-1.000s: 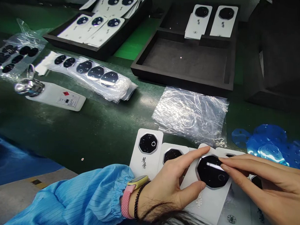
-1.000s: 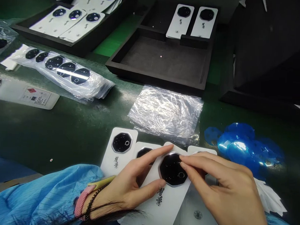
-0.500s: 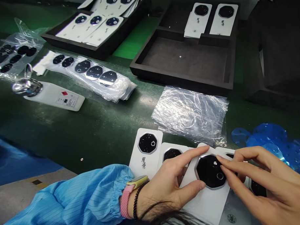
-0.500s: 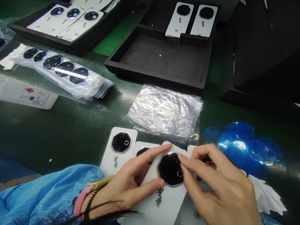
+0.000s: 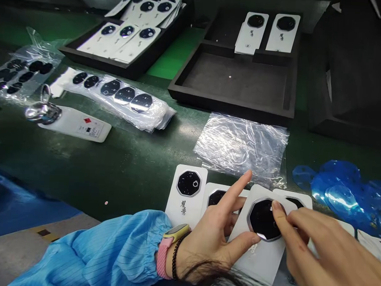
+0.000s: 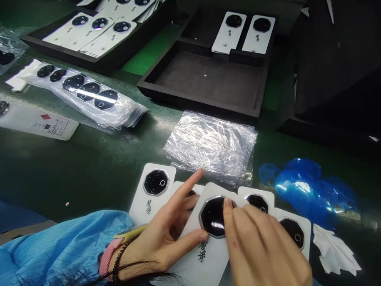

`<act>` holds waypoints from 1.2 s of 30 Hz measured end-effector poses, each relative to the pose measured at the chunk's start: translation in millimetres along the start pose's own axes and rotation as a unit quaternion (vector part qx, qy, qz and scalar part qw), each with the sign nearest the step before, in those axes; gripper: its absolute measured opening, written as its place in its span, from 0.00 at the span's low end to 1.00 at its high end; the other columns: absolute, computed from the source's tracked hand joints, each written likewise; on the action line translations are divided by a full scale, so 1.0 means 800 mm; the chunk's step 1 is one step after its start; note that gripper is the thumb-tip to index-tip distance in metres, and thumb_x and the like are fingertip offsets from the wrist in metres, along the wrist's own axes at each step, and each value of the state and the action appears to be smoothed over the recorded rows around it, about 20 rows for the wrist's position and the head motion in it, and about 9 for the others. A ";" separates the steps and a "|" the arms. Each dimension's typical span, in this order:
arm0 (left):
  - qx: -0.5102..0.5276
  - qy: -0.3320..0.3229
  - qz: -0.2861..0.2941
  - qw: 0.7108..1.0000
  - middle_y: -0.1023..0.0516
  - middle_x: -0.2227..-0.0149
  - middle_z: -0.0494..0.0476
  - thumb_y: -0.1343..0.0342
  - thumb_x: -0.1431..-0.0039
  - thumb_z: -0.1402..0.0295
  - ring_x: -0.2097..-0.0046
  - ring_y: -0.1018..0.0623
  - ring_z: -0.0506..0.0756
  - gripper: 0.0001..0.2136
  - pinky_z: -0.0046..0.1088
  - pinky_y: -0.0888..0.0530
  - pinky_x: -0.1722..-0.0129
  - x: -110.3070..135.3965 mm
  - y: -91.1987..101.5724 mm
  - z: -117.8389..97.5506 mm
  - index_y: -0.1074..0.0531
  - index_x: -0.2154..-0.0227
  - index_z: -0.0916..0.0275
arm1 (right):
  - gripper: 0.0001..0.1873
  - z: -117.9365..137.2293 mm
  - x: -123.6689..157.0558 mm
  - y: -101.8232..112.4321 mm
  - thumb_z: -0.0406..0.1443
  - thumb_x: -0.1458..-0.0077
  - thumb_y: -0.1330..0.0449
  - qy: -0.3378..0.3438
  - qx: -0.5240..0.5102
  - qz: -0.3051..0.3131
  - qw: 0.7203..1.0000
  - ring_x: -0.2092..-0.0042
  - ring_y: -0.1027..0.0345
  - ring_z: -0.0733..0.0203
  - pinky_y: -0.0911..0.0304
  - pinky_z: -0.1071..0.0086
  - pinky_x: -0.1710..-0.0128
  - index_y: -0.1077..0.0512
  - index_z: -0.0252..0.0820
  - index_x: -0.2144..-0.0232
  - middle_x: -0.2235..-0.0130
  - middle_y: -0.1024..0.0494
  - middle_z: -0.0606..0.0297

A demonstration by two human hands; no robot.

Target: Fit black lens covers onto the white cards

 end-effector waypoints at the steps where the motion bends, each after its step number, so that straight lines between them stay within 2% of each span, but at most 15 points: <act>1: -0.004 -0.007 -0.001 1.000 0.25 0.57 0.54 0.44 0.44 0.74 0.70 0.25 0.50 0.37 0.26 0.27 0.68 -0.001 0.001 0.001 0.55 0.37 0.45 | 0.18 0.005 0.000 -0.001 0.31 0.41 0.53 0.035 0.019 -0.001 0.999 0.59 0.26 0.53 0.28 0.65 0.64 0.28 0.38 0.54 0.64 0.22 0.56; 3: 0.005 -0.036 0.000 0.999 0.25 0.55 0.52 0.45 0.43 0.75 0.67 0.24 0.50 0.36 0.25 0.27 0.65 -0.002 0.001 0.000 0.55 0.37 0.42 | 0.19 0.007 -0.001 0.001 0.30 0.42 0.55 0.073 0.032 -0.009 0.997 0.61 0.26 0.52 0.28 0.61 0.66 0.29 0.39 0.53 0.67 0.22 0.56; 4: 0.020 -0.054 0.001 0.998 0.25 0.54 0.52 0.45 0.42 0.75 0.64 0.23 0.50 0.36 0.24 0.27 0.63 -0.002 0.002 -0.002 0.54 0.38 0.41 | 0.20 0.001 -0.003 0.006 0.30 0.42 0.55 0.053 0.024 -0.022 0.998 0.62 0.26 0.52 0.28 0.61 0.68 0.30 0.43 0.52 0.67 0.23 0.57; 6: 0.070 -0.074 0.005 0.995 0.25 0.53 0.51 0.45 0.42 0.75 0.58 0.23 0.51 0.34 0.23 0.28 0.60 -0.004 0.002 -0.005 0.51 0.38 0.42 | 0.20 -0.020 -0.007 0.018 0.31 0.41 0.52 -0.046 -0.025 -0.058 0.997 0.60 0.26 0.52 0.27 0.62 0.69 0.31 0.51 0.50 0.61 0.23 0.57; 8: 0.117 -0.058 0.015 0.991 0.25 0.53 0.53 0.44 0.41 0.73 0.56 0.23 0.52 0.28 0.23 0.28 0.58 -0.005 0.000 -0.008 0.44 0.41 0.46 | 0.19 -0.045 -0.009 0.022 0.37 0.40 0.49 -0.176 -0.138 -0.066 0.972 0.58 0.25 0.51 0.25 0.64 0.70 0.33 0.54 0.47 0.54 0.24 0.57; 10: 0.140 -0.028 0.018 0.990 0.24 0.53 0.55 0.43 0.40 0.69 0.56 0.23 0.53 0.20 0.23 0.28 0.60 -0.006 -0.001 -0.010 0.37 0.46 0.53 | 0.18 -0.056 -0.012 0.009 0.43 0.42 0.46 -0.258 -0.316 -0.009 0.913 0.64 0.23 0.54 0.25 0.69 0.74 0.31 0.54 0.49 0.58 0.20 0.60; 12: 0.144 -0.007 0.013 0.990 0.23 0.54 0.57 0.43 0.40 0.64 0.57 0.23 0.53 0.16 0.23 0.28 0.62 -0.006 -0.001 -0.014 0.34 0.50 0.58 | 0.16 -0.053 -0.015 -0.010 0.48 0.45 0.43 -0.306 -0.461 0.076 0.829 0.71 0.23 0.56 0.26 0.71 0.76 0.25 0.51 0.57 0.68 0.18 0.64; 13: 0.141 -0.004 0.010 0.990 0.23 0.56 0.57 0.43 0.41 0.62 0.58 0.23 0.53 0.15 0.23 0.29 0.63 -0.006 -0.001 -0.017 0.34 0.52 0.59 | 0.16 -0.050 -0.016 -0.018 0.49 0.47 0.41 -0.327 -0.501 0.112 0.793 0.72 0.23 0.57 0.26 0.71 0.75 0.23 0.50 0.61 0.70 0.18 0.64; 15: 0.126 -0.003 0.003 0.992 0.21 0.58 0.56 0.43 0.41 0.59 0.59 0.23 0.53 0.15 0.23 0.29 0.63 -0.006 0.000 -0.020 0.33 0.55 0.60 | 0.15 -0.049 -0.016 -0.027 0.49 0.50 0.39 -0.361 -0.528 0.143 0.756 0.72 0.24 0.58 0.25 0.71 0.72 0.22 0.50 0.64 0.71 0.18 0.65; 17: 0.108 0.000 -0.002 0.994 0.21 0.61 0.55 0.45 0.40 0.57 0.61 0.23 0.52 0.15 0.23 0.30 0.65 -0.006 0.001 -0.021 0.32 0.56 0.61 | 0.14 -0.049 -0.015 -0.029 0.49 0.51 0.38 -0.372 -0.525 0.147 0.751 0.72 0.24 0.58 0.26 0.71 0.72 0.21 0.51 0.65 0.71 0.18 0.66; 21: 0.081 -0.004 0.002 0.997 0.21 0.67 0.55 0.47 0.40 0.54 0.67 0.25 0.50 0.16 0.21 0.32 0.69 -0.005 0.002 -0.019 0.32 0.58 0.63 | 0.15 -0.048 -0.010 -0.029 0.49 0.53 0.37 -0.377 -0.503 0.156 0.762 0.73 0.25 0.57 0.26 0.70 0.74 0.21 0.53 0.64 0.72 0.18 0.65; 27: 0.056 -0.047 0.010 0.997 0.22 0.70 0.52 0.48 0.37 0.60 0.71 0.28 0.47 0.10 0.17 0.35 0.73 -0.001 0.002 -0.013 0.32 0.61 0.61 | 0.12 -0.045 -0.008 -0.028 0.49 0.52 0.39 -0.369 -0.501 0.155 0.767 0.72 0.25 0.55 0.27 0.69 0.75 0.21 0.56 0.66 0.72 0.19 0.66; 32: 0.089 0.004 0.015 0.996 0.27 0.75 0.49 0.45 0.42 0.54 0.74 0.31 0.47 0.15 0.18 0.36 0.76 -0.003 0.001 -0.011 0.35 0.64 0.62 | 0.10 -0.049 -0.015 -0.027 0.49 0.53 0.38 -0.356 -0.497 0.125 0.781 0.77 0.27 0.57 0.29 0.71 0.79 0.21 0.58 0.69 0.74 0.20 0.68; 36: 0.077 0.043 0.014 0.996 0.33 0.78 0.47 0.44 0.46 0.49 0.78 0.36 0.46 0.21 0.20 0.38 0.78 -0.007 0.003 -0.012 0.33 0.64 0.63 | 0.11 -0.040 -0.022 -0.032 0.50 0.51 0.40 -0.341 -0.502 0.149 0.781 0.78 0.28 0.58 0.32 0.72 0.82 0.21 0.56 0.71 0.78 0.22 0.70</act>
Point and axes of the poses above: each hand's wrist, its own x-axis away from the middle knuckle, its own y-axis out of the back of the hand, z = x × y, the point moved 6 cm from there along -x, towards the middle knuckle
